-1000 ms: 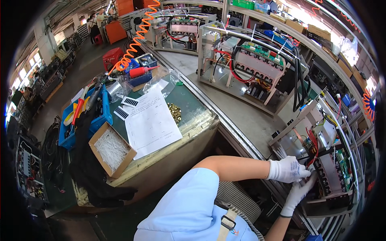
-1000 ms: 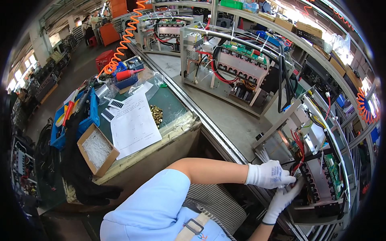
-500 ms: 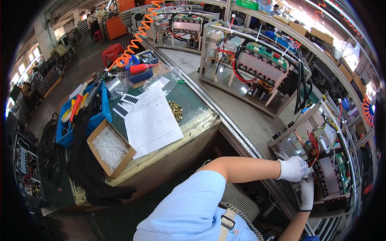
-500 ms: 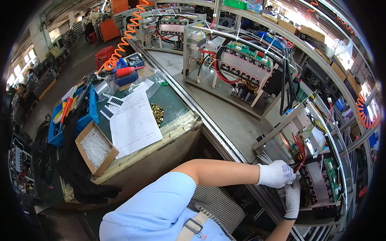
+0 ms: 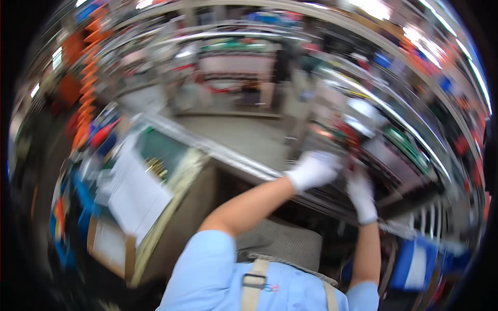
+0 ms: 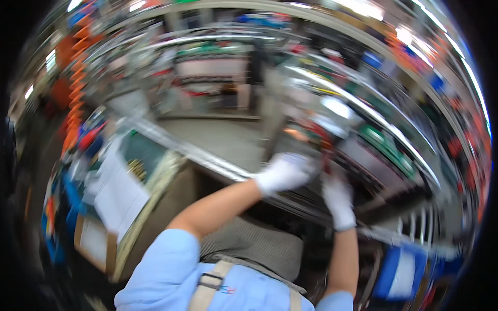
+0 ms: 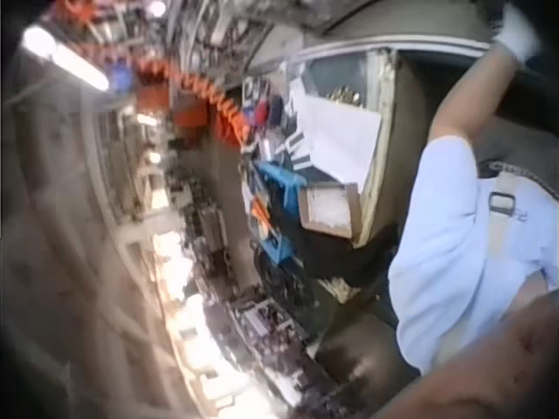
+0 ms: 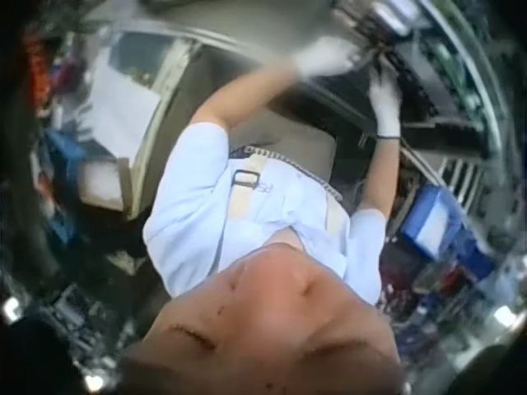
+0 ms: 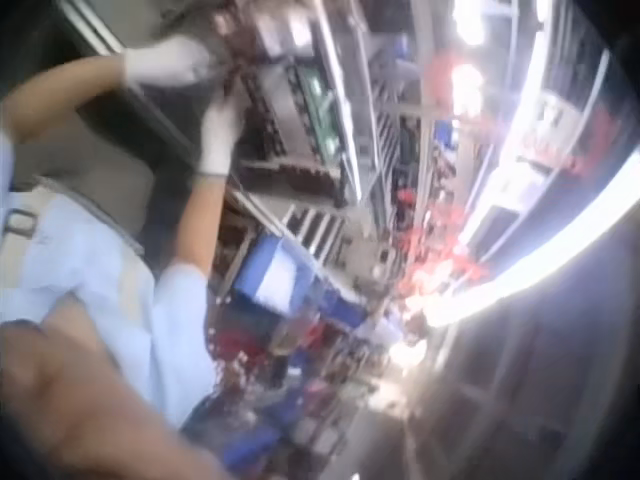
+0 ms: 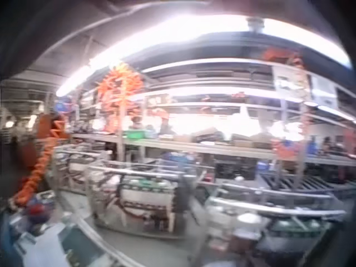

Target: The person assembles an electronic device by inserting a circuit board into a metal chassis and connecting various colored wires to terminals. They use a screwdriver to secure the connections and organize the wiring within the unit. The person also handles a bundle of wires and a small plastic bag containing components.

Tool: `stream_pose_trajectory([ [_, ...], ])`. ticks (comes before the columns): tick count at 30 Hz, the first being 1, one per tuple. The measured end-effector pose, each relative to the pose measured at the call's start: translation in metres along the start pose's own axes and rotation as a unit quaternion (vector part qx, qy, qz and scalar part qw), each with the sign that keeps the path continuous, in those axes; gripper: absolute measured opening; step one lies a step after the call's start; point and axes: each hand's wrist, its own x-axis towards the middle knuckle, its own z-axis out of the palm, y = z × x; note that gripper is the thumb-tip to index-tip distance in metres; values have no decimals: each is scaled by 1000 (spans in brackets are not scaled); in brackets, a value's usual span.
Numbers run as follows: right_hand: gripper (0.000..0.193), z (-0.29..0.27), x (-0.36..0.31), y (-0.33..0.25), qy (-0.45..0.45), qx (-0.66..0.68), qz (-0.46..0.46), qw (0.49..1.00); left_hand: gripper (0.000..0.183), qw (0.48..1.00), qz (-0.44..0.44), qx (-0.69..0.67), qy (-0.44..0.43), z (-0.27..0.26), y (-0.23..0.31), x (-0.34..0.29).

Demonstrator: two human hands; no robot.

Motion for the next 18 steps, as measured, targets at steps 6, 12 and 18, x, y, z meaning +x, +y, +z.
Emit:
stream_pose_trajectory([
  [6, 34, 0, -4, -2, 63, 35, -30, 997, 16, 987, -97, 5, -130, -29, 39, -4],
  [12, 36, -9, -1, 10, 18, 30, 17, 999, 12, 992, -81, 17, -97, -17, 62, -6],
  [18, 42, -13, -6, 12, 4, 18, 7, 1000, 13, 991, -73, 28, -112, -32, 43, -10],
])
